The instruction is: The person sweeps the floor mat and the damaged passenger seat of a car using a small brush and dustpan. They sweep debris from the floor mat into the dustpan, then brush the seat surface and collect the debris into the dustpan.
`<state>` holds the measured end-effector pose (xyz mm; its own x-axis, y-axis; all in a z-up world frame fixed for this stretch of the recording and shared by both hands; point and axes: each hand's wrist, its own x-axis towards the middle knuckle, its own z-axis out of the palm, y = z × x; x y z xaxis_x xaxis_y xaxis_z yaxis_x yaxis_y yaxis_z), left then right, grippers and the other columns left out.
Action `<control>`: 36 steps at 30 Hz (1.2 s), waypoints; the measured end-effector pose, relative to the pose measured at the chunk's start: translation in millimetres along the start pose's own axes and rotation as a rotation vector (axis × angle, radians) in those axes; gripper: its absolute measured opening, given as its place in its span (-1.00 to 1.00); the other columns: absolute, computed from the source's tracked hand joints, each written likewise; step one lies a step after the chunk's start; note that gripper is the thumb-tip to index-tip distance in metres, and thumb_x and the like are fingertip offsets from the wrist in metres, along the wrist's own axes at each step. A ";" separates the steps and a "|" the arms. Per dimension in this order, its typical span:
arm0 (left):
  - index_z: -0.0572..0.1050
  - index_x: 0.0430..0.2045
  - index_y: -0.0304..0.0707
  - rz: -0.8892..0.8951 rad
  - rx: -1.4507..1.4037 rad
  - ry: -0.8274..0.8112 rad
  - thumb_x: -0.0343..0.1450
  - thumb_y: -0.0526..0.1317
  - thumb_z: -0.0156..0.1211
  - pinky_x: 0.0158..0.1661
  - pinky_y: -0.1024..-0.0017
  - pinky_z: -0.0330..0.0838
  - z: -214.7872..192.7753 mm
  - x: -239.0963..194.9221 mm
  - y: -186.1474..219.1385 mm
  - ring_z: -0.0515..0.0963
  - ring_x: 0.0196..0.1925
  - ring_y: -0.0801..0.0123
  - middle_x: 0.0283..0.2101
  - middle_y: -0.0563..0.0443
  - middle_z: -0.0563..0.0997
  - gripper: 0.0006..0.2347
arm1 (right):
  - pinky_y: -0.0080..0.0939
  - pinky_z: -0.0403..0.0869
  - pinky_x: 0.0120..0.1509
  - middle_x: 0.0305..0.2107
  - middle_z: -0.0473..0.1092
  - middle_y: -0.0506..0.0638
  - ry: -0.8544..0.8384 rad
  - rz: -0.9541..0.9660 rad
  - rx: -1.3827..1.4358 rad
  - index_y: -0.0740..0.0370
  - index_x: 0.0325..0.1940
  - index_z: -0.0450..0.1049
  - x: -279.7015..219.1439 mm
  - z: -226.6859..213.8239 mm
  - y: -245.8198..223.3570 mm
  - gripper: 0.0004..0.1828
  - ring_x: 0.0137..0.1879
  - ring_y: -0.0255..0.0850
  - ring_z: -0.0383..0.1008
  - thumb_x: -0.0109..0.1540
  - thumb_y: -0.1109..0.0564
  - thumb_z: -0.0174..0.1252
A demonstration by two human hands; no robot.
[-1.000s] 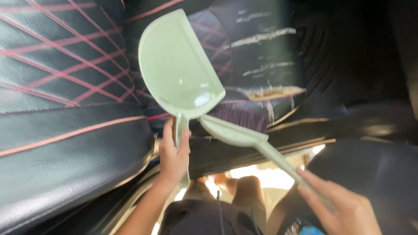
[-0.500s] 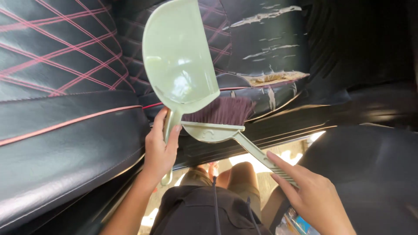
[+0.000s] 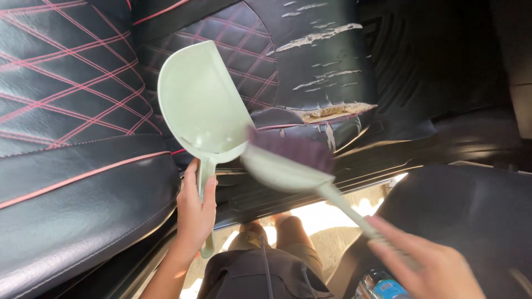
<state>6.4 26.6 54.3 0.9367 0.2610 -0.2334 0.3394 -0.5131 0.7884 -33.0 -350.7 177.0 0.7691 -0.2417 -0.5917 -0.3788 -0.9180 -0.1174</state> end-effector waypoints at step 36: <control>0.18 0.38 -0.08 -0.315 0.090 -0.085 0.46 0.00 -0.07 0.01 0.19 0.49 50.4 -241.8 -127.2 0.57 0.23 0.00 0.34 0.02 0.48 -0.47 | -0.20 0.34 -0.19 -0.17 0.65 -0.31 0.143 -0.059 0.166 -0.50 0.27 0.54 1.3 -16.7 -27.5 -0.51 -0.48 -0.14 0.03 0.24 -0.11 0.19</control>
<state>-259.0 -12.5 -18.3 0.7873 0.3509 -0.5071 0.6158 -0.4891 0.6177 -12.9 -331.0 192.7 0.8530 -0.2421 -0.4624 -0.4015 -0.8704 -0.2849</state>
